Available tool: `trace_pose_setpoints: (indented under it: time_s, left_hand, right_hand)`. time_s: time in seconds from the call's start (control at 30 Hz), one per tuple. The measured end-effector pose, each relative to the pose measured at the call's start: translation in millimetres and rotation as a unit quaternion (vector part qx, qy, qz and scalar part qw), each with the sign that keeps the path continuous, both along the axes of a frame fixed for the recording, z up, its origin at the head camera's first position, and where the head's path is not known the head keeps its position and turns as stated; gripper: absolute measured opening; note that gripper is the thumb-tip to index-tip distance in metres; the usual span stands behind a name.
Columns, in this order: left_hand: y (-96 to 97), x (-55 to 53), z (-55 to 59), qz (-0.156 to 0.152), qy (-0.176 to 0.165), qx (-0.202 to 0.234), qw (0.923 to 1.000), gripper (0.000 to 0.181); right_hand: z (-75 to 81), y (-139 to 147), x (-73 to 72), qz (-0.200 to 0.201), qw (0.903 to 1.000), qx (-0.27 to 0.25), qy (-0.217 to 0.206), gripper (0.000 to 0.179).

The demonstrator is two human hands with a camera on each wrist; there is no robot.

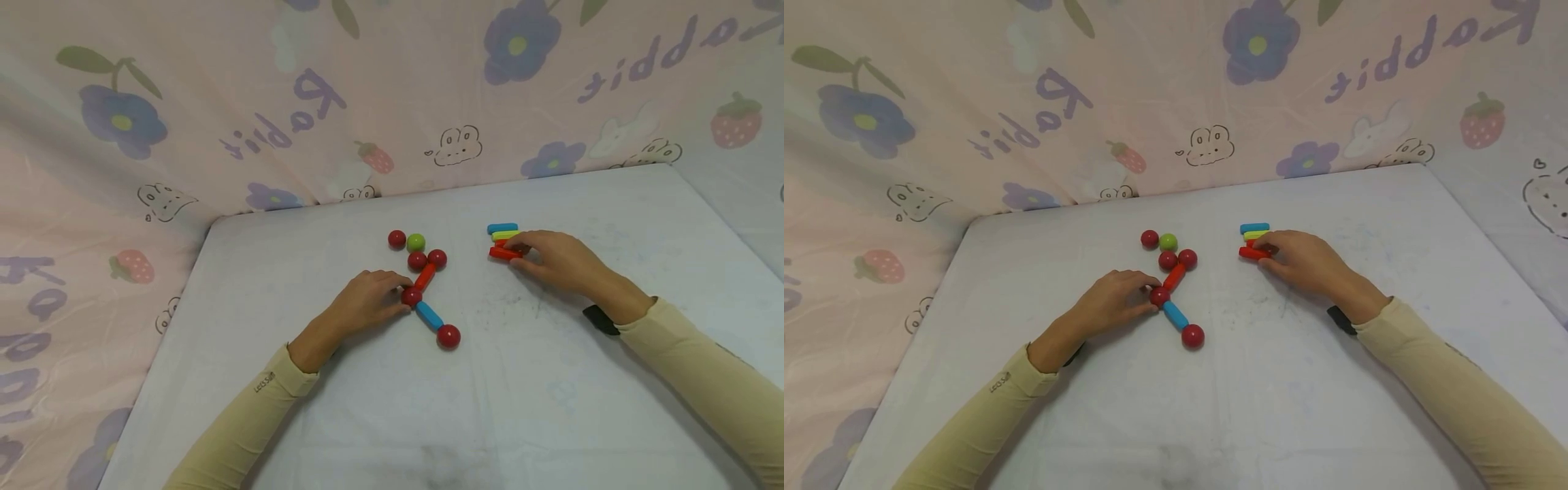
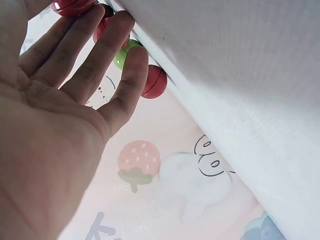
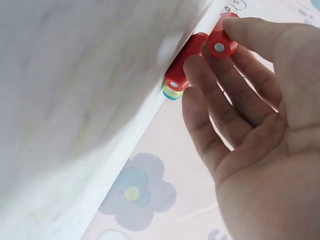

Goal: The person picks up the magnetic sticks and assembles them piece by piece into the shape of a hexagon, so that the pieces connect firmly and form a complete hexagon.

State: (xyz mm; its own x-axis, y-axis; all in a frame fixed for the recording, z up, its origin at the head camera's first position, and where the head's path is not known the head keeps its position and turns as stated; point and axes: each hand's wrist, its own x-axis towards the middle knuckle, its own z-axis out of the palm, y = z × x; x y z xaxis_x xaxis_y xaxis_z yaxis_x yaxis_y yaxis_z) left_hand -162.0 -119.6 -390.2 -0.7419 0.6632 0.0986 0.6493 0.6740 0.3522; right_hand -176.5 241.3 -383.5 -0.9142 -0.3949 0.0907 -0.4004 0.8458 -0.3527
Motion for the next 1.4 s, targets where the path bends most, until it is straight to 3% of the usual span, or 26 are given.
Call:
trace_pose_setpoints:
  time_s: [0.7, 1.07, 1.4]
  left_hand:
    - [1.3, 0.7, -0.4, -0.006, 0.01, -0.004, 0.9999, 0.04]
    - [1.6, -0.4, -2.3, -0.011, 0.013, -0.009, 0.9998, 0.04]
    - [1.4, 1.3, -1.2, -0.003, -0.009, -0.011, 0.9999, 0.041]
  right_hand:
    - [0.7, -11, -2.2, -0.002, 1.0, -0.003, -0.007, 0.033]
    - [-0.3, -17, -6.7, 0.025, 0.9997, -0.002, 0.003, 0.03]
    - [-1.6, -22, -9.2, 0.023, 0.9995, -0.017, 0.011, 0.03]
